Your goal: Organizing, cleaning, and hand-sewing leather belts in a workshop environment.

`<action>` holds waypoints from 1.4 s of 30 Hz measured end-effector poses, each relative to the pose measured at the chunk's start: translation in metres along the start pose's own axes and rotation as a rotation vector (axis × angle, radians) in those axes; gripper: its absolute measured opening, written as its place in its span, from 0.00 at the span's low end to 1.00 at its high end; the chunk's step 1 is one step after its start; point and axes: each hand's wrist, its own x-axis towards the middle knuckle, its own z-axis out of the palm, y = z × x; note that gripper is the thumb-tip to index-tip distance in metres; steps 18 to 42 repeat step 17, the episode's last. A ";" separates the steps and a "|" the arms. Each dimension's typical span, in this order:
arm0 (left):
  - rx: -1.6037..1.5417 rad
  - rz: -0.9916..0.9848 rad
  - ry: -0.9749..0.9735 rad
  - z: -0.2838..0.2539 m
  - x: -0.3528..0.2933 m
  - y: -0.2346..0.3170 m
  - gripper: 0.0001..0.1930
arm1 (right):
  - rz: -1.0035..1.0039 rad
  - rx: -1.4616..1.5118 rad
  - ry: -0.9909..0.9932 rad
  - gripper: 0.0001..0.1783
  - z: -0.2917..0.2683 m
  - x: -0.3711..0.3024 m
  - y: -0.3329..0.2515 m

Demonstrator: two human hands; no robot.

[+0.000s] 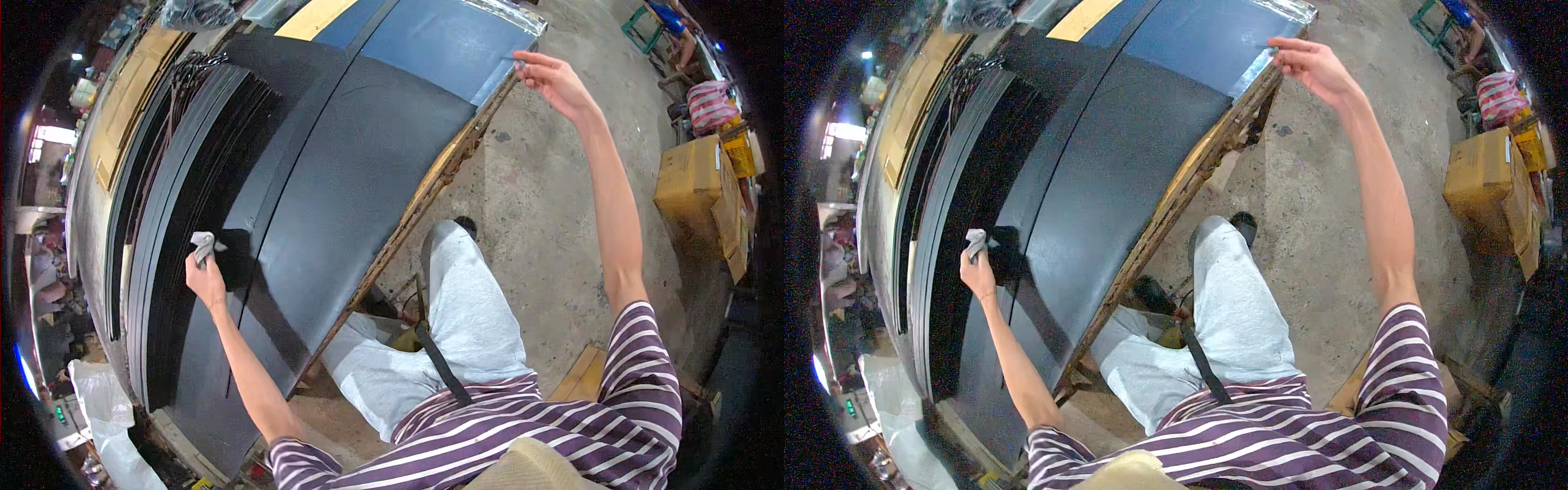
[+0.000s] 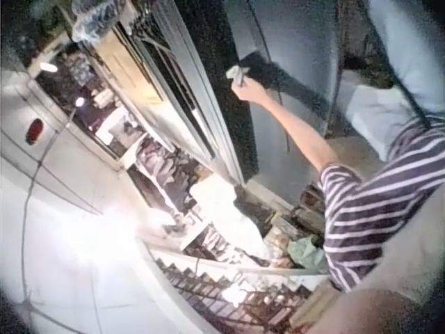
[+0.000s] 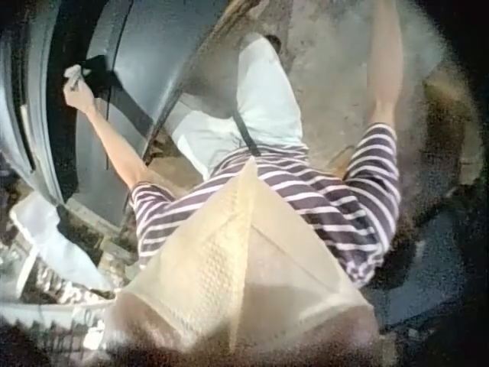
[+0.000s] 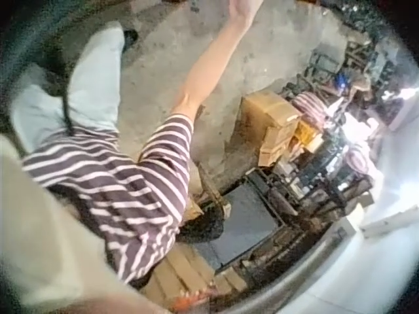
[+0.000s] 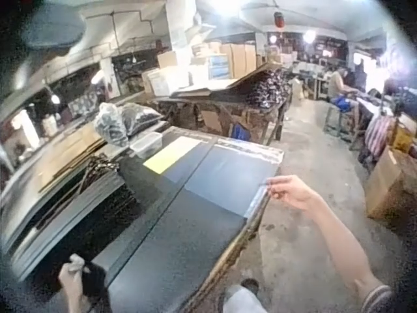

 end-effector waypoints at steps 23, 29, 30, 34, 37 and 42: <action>0.086 0.368 -0.699 0.042 -0.088 0.129 0.26 | 0.084 -0.183 0.244 0.09 0.043 -0.018 0.082; 0.086 0.368 -0.699 0.042 -0.088 0.129 0.26 | 0.084 -0.183 0.244 0.09 0.043 -0.018 0.082; 0.086 0.368 -0.699 0.042 -0.088 0.129 0.26 | 0.084 -0.183 0.244 0.09 0.043 -0.018 0.082; 0.086 0.368 -0.699 0.042 -0.088 0.129 0.26 | 0.084 -0.183 0.244 0.09 0.043 -0.018 0.082; 0.086 0.368 -0.699 0.042 -0.088 0.129 0.26 | 0.084 -0.183 0.244 0.09 0.043 -0.018 0.082; 0.086 0.368 -0.699 0.042 -0.088 0.129 0.26 | 0.084 -0.183 0.244 0.09 0.043 -0.018 0.082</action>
